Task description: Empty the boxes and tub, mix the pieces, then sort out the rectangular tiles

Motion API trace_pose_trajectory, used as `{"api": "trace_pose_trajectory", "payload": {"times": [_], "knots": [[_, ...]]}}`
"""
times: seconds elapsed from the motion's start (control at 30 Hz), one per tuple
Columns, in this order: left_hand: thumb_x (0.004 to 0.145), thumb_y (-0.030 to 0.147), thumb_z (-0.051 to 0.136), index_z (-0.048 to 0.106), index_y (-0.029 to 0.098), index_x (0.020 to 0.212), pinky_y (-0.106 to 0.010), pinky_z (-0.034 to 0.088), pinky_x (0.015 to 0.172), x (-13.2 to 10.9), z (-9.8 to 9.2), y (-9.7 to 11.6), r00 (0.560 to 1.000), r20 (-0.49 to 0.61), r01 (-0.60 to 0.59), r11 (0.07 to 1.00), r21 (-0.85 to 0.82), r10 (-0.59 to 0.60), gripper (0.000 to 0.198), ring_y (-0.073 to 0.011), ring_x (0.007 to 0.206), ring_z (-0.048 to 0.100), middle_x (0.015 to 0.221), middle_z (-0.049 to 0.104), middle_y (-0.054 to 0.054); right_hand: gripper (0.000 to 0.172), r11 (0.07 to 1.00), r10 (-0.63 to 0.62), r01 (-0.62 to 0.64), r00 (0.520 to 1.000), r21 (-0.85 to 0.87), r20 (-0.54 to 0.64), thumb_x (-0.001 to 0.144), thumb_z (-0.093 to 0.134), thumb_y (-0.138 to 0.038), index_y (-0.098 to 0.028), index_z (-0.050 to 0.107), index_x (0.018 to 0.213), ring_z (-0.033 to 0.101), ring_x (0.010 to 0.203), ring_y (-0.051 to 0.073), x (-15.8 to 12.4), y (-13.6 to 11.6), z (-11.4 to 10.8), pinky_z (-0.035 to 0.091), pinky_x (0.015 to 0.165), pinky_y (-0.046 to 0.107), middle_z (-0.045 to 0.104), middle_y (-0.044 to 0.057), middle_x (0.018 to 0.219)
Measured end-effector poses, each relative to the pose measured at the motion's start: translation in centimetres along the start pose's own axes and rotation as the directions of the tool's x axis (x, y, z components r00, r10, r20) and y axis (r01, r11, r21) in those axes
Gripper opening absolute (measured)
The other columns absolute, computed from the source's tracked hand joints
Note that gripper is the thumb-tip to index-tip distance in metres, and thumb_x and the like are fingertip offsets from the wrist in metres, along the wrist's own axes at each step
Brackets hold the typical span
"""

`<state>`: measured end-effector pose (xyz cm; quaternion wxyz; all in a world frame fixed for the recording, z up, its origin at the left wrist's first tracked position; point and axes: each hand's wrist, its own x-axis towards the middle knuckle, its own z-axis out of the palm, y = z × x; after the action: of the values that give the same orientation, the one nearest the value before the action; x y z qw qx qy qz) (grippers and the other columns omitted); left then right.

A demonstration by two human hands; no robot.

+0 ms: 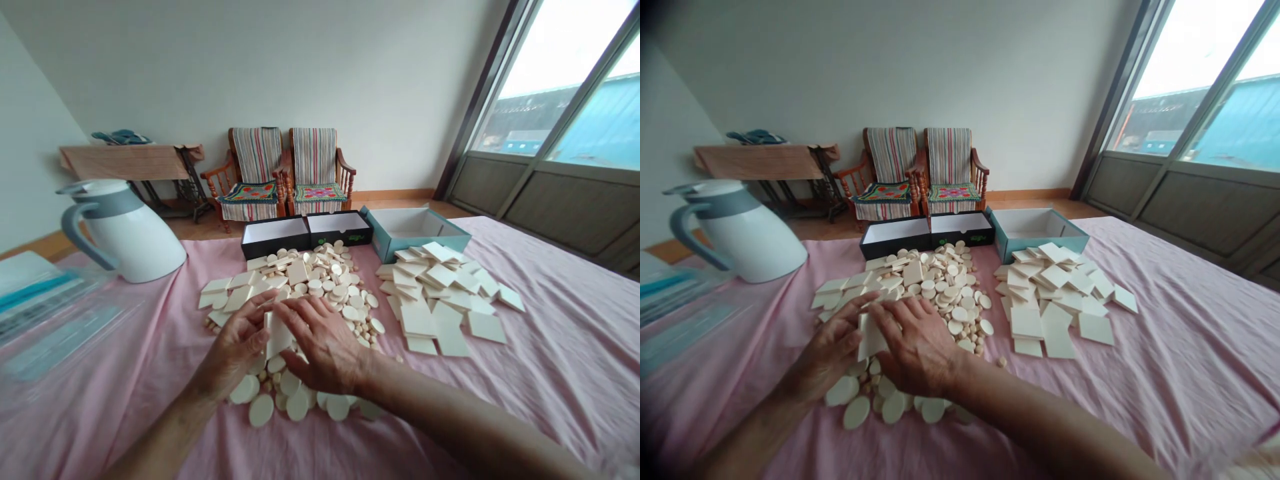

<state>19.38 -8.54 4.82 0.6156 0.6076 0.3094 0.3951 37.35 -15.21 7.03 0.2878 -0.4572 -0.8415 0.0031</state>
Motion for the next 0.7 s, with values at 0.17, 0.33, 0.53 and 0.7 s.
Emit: {"api": "trace_pose_trajectory", "payload": {"times": [0.17,0.33,0.53,0.7], "knots": [[0.083,0.046,0.066,0.061,0.019,0.116,-0.030,0.054,0.078,0.0,-0.7,-0.5,0.972,-0.119,-0.185,0.972,0.148,0.203,0.043,-0.0233,0.098,0.064,0.109,0.067,-0.012,0.066,0.974,0.193,-0.200,0.978,-0.107,-0.076,0.078,0.057,-0.030,-0.013,0.040,0.140,0.046,0.108,0.029,-3.3,1.7,-3.1,0.042,0.094,0.047,0.054,0.015,0.125],[0.086,0.044,0.062,0.063,0.018,0.103,-0.027,0.051,0.072,0.9,-1.9,-1.2,0.869,-0.397,-0.213,0.948,0.237,0.295,0.030,-0.0169,0.081,0.064,0.092,0.068,-0.005,0.051,0.821,0.468,-0.478,0.877,-0.311,-0.111,0.078,0.059,-0.033,-0.016,0.057,0.126,0.052,0.101,0.030,-8.6,6.8,-8.0,0.046,0.087,0.046,0.061,0.014,0.113],[0.083,0.045,0.064,0.063,0.018,0.096,-0.024,0.050,0.068,1.5,-2.5,-1.8,0.815,-0.498,-0.206,0.951,0.232,0.298,0.030,-0.0152,0.078,0.063,0.087,0.067,-0.003,0.049,0.744,0.547,-0.532,0.833,-0.404,-0.090,0.077,0.056,-0.028,-0.017,0.059,0.124,0.056,0.106,0.032,-14.7,10.8,-8.3,0.048,0.086,0.047,0.061,0.015,0.121],[0.083,0.045,0.062,0.062,0.017,0.097,-0.027,0.052,0.071,1.5,-2.5,-1.7,0.793,-0.519,-0.187,0.938,0.293,0.320,0.032,-0.0169,0.079,0.065,0.088,0.068,-0.005,0.048,0.805,0.449,-0.489,0.872,-0.336,-0.194,0.082,0.054,-0.033,-0.022,0.056,0.128,0.052,0.117,0.034,-14.2,10.9,-7.7,0.046,0.091,0.053,0.056,0.015,0.129]]}}
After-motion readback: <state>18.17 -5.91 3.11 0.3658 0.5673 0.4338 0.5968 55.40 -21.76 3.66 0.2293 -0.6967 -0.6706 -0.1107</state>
